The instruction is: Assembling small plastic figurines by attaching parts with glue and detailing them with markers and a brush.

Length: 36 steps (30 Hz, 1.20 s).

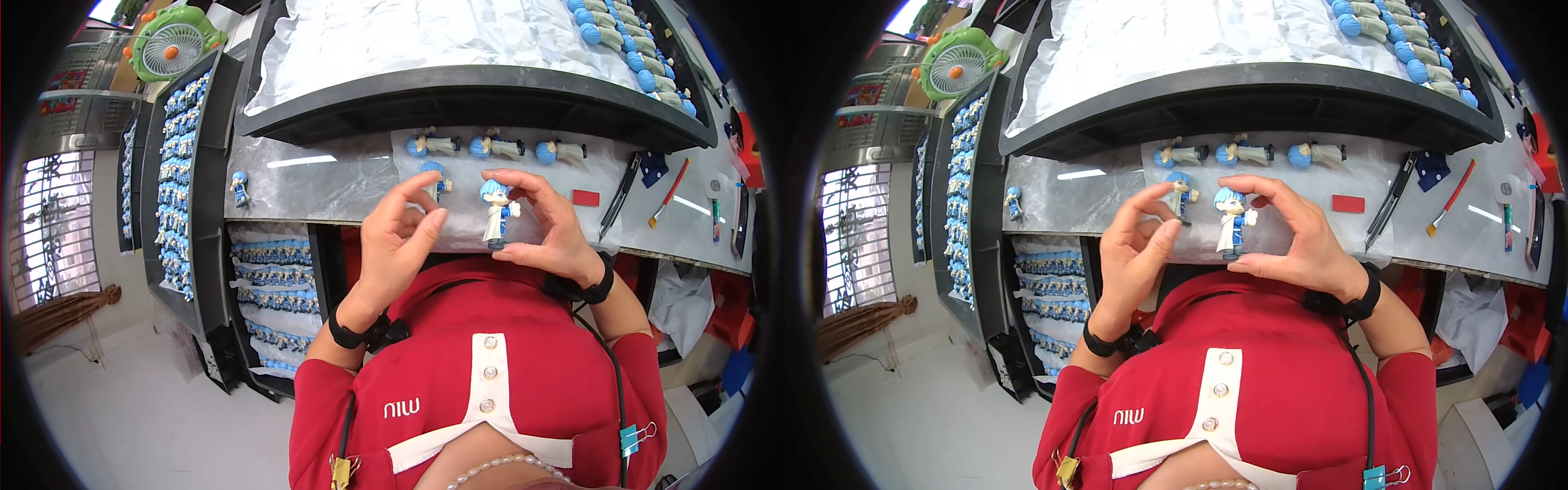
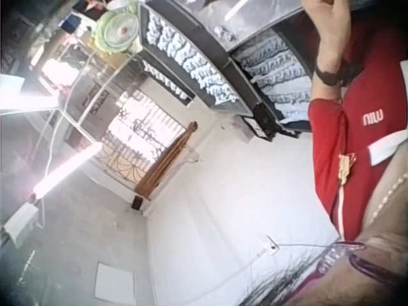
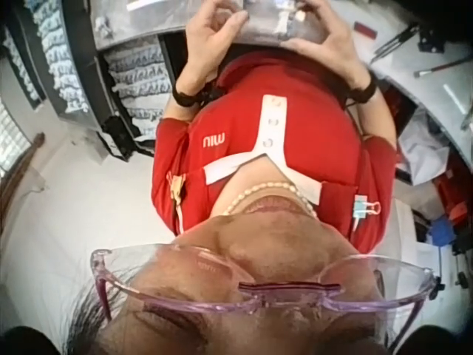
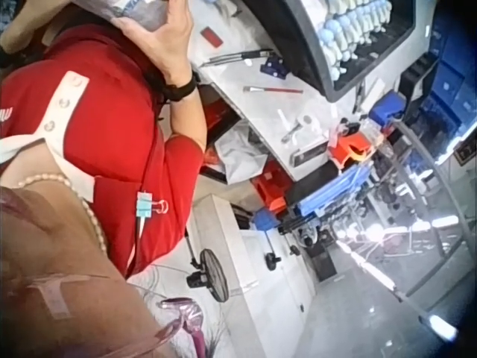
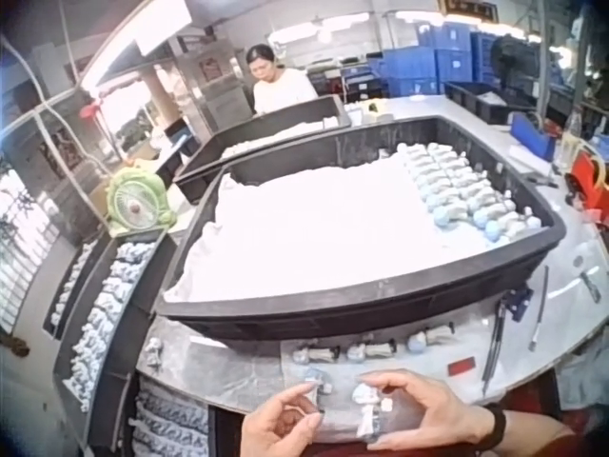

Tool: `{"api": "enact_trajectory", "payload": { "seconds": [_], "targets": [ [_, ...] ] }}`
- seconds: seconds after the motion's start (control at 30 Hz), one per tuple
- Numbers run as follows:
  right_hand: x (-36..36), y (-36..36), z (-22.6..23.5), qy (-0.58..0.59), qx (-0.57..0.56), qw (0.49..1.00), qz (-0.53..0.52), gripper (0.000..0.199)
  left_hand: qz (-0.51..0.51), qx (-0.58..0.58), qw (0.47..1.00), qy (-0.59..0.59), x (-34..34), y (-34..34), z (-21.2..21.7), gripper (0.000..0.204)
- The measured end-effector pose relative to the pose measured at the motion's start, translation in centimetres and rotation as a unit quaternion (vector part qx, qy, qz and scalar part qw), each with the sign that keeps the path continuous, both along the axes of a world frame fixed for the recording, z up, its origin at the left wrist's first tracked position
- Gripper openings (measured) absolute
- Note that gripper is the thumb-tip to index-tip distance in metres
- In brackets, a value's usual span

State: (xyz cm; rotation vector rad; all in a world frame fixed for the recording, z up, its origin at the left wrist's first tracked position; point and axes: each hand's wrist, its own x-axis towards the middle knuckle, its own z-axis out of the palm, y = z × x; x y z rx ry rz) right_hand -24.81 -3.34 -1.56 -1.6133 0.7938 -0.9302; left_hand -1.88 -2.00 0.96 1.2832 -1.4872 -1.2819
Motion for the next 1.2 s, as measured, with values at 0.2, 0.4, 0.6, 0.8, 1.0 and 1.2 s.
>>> {"api": "enact_trajectory", "payload": {
  "seconds": [0.2,0.4,0.6,0.8,1.0,1.2],
  "targets": [
    [0.9,0.2,1.0,-0.022,-0.076,0.997,-0.018,0.074,-0.076,0.209,0.941,0.256,-2.1,-0.4,-0.4,0.043],
    [0.8,0.2,1.1,0.01,-0.107,0.994,-0.014,0.077,-0.102,0.266,0.885,0.368,-3.0,-0.9,-1.2,0.049],
    [0.6,0.0,1.2,0.039,-0.141,0.989,0.002,0.076,-0.089,0.272,0.865,0.412,-3.0,-0.9,-1.8,0.053],
    [0.8,0.1,1.1,0.032,-0.142,0.989,-0.001,0.076,-0.091,0.264,0.87,0.407,-3.1,-0.8,-1.5,0.057],
    [0.8,0.1,0.9,0.047,-0.144,0.988,0.007,0.08,-0.088,0.262,0.876,0.396,-3.4,-0.7,-1.3,0.062],
    [0.7,0.2,0.5,0.038,-0.131,0.991,0.01,0.081,-0.084,0.263,0.877,0.392,-3.5,-0.7,-1.5,0.064]
  ]
}}
